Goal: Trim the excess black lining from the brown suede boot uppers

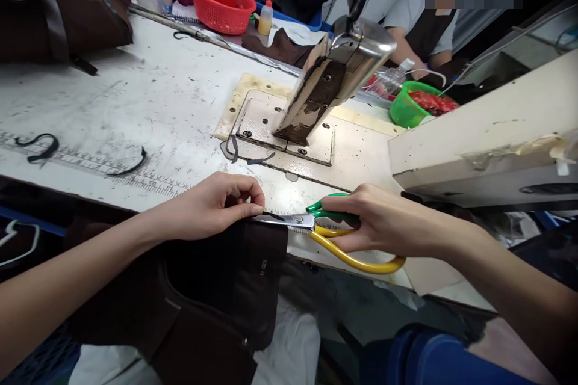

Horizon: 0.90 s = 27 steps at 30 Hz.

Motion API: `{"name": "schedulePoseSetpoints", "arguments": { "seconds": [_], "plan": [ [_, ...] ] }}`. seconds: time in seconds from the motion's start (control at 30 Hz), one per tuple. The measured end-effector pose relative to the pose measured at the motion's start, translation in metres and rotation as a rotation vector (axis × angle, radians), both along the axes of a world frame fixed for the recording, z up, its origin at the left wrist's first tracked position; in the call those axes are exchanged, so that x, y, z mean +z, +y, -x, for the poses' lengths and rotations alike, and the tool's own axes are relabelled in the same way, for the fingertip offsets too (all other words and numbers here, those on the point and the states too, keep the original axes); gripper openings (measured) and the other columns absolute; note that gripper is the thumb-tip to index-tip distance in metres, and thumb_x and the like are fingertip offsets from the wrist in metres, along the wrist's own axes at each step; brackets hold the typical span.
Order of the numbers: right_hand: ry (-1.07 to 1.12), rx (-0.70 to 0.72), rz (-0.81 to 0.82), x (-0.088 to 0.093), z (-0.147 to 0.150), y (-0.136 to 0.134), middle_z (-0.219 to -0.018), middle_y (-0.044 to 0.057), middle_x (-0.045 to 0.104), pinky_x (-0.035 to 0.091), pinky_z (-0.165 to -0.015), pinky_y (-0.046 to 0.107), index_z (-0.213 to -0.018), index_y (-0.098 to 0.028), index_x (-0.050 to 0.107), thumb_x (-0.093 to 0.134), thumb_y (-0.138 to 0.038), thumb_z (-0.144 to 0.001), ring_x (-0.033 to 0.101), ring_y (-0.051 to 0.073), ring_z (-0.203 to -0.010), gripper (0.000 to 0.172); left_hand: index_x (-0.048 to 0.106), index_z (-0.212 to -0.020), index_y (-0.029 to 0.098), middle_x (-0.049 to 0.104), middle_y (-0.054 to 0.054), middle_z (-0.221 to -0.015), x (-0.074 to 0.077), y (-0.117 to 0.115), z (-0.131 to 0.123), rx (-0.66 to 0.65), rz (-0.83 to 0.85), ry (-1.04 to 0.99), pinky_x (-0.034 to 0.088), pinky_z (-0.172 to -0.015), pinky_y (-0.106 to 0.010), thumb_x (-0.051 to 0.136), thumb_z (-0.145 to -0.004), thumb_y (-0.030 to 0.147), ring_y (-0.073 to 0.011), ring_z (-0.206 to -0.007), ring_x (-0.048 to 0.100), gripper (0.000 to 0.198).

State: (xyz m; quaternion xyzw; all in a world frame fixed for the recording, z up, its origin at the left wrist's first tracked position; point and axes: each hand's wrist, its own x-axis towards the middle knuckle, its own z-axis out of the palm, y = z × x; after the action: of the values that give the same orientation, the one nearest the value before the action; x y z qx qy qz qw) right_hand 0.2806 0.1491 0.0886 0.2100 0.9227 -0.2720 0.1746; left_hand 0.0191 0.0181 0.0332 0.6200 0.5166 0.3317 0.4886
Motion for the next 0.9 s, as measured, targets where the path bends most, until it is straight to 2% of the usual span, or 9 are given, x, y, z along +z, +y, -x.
{"name": "schedulePoseSetpoints", "arguments": {
  "seconds": [0.17, 0.37, 0.67, 0.8, 0.9],
  "plan": [
    [0.034, 0.022, -0.011, -0.002, -0.004, -0.002, -0.06, -0.009, 0.026, 0.017, -0.048, 0.025, -0.073, -0.024, 0.035, 0.061, -0.043, -0.093, 0.014, 0.014, -0.061, 0.038, 0.065, -0.088, 0.018, 0.06, 0.001, -0.079, 0.0, 0.001, 0.001, 0.009, 0.021, -0.019, 0.037, -0.063, -0.024, 0.061, -0.096, 0.037, -0.0113, -0.071, 0.049, 0.021],
    [0.034, 0.041, -0.002, -0.003, 0.006, -0.007, -0.057, -0.009, 0.032, 0.02, -0.047, 0.024, -0.075, -0.024, 0.039, 0.06, -0.045, -0.094, 0.019, 0.013, -0.055, 0.035, 0.065, -0.087, 0.016, 0.058, 0.0, -0.081, 0.001, 0.006, 0.005, 0.003, 0.032, -0.16, 0.038, -0.067, -0.022, 0.065, -0.093, 0.037, -0.0111, -0.075, 0.05, 0.022],
    [0.023, 0.084, -0.038, -0.002, 0.023, -0.009, -0.057, -0.009, 0.031, 0.021, -0.049, 0.024, -0.074, -0.024, 0.039, 0.058, -0.041, -0.093, 0.018, 0.013, -0.057, 0.032, 0.063, -0.086, 0.014, 0.048, 0.004, -0.066, 0.005, 0.012, 0.007, -0.007, 0.036, -0.238, 0.031, -0.051, -0.019, 0.068, -0.091, 0.035, -0.0071, -0.056, 0.038, 0.022],
    [0.056, 0.101, -0.008, -0.004, 0.029, -0.006, -0.06, -0.009, 0.03, 0.021, -0.05, 0.024, -0.074, -0.024, 0.037, 0.059, -0.04, -0.092, 0.017, 0.013, -0.059, 0.033, 0.062, -0.088, 0.014, 0.047, 0.005, -0.066, 0.006, 0.014, 0.007, 0.02, 0.053, -0.301, 0.036, -0.048, -0.018, 0.066, -0.093, 0.037, -0.0062, -0.052, 0.042, 0.024],
    [0.069, 0.108, -0.049, -0.006, 0.033, -0.007, -0.058, -0.009, 0.03, 0.02, -0.049, 0.025, -0.075, -0.024, 0.039, 0.063, -0.038, -0.09, 0.018, 0.013, -0.057, 0.031, 0.062, -0.087, 0.014, 0.049, 0.005, -0.067, 0.006, 0.016, 0.007, 0.026, 0.047, -0.347, 0.039, -0.049, -0.018, 0.068, -0.092, 0.038, -0.0063, -0.053, 0.045, 0.025]
  ]
}}
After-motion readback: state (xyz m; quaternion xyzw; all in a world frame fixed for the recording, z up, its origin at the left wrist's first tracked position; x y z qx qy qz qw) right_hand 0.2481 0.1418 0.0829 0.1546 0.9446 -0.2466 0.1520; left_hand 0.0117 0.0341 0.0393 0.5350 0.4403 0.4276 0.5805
